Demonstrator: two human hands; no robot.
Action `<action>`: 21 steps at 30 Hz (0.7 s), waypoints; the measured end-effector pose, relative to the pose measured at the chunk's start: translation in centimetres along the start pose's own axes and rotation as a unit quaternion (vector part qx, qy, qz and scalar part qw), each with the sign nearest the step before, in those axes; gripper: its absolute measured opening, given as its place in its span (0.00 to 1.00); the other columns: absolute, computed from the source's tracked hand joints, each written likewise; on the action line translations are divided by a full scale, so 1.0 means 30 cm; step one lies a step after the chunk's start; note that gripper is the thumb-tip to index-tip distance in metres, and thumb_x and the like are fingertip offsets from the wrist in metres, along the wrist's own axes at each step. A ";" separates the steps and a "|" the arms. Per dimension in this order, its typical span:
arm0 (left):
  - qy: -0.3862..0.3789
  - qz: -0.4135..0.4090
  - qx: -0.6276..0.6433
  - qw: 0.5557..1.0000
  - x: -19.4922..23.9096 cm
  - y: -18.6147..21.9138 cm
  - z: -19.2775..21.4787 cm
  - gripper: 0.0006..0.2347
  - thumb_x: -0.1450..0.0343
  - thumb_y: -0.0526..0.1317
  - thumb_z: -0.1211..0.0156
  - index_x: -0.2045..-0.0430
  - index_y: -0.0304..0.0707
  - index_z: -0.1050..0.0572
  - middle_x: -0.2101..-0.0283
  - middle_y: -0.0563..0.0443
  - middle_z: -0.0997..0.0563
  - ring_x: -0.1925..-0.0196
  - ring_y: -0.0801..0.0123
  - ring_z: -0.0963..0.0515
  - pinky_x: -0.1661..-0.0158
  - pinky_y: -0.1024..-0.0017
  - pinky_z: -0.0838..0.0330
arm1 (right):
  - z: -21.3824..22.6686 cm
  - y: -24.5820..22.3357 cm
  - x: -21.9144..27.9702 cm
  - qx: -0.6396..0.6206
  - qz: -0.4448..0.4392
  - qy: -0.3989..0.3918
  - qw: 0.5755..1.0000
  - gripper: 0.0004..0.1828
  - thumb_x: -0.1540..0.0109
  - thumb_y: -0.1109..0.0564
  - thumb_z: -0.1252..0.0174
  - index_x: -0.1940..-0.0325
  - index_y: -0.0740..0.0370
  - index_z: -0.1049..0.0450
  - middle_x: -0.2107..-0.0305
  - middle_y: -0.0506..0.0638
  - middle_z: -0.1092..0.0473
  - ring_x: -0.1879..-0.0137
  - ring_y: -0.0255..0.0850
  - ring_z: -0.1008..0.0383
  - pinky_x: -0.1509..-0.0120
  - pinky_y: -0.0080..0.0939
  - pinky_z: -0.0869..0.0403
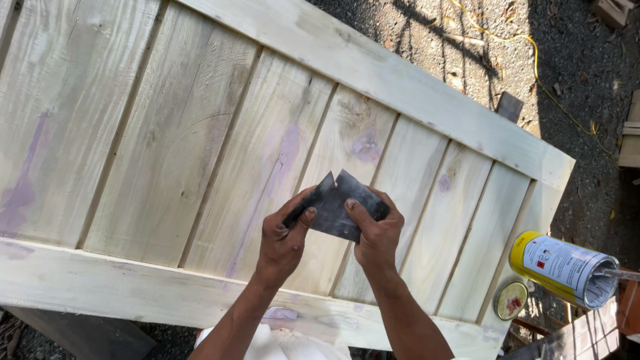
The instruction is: The person uses a putty knife to apply a pinkish filler paste to the gaps and knots on a wooden door frame. They scoop the filler from a yellow can and spread it across the wood surface, smoothing it into the crevices.
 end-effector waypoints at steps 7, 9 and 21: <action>0.001 0.062 0.019 0.998 0.014 -0.053 0.056 0.19 0.25 0.41 0.42 0.42 0.29 0.27 0.50 0.46 0.16 0.51 0.74 0.17 0.49 0.74 0.21 | 0.030 -0.040 -0.015 0.150 0.050 -0.028 0.987 0.18 0.41 0.66 0.32 0.48 0.75 0.23 0.64 0.54 0.22 0.62 0.34 0.22 0.55 0.33 0.23; 0.057 0.065 0.070 0.994 0.007 -0.083 0.090 0.19 0.25 0.41 0.41 0.42 0.26 0.26 0.52 0.45 0.16 0.53 0.73 0.18 0.50 0.74 0.22 | 0.057 -0.071 -0.025 0.228 0.142 -0.047 0.962 0.17 0.39 0.65 0.32 0.48 0.73 0.23 0.64 0.55 0.22 0.61 0.35 0.22 0.55 0.34 0.23; 0.109 0.157 0.341 0.921 -0.047 -0.141 0.103 0.14 0.27 0.37 0.38 0.50 0.26 0.24 0.59 0.48 0.17 0.59 0.70 0.17 0.55 0.70 0.22 | -0.017 -0.108 -0.024 0.415 0.523 -0.367 0.647 0.16 0.40 0.57 0.33 0.49 0.63 0.24 0.55 0.57 0.25 0.55 0.52 0.20 0.55 0.47 0.20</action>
Point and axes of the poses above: each hand's wrist, its own x-axis away from the middle knuckle, its own z-axis out of the back of the hand, y = z × x, the point moved 4 cm from there along -x, towards the middle knuckle
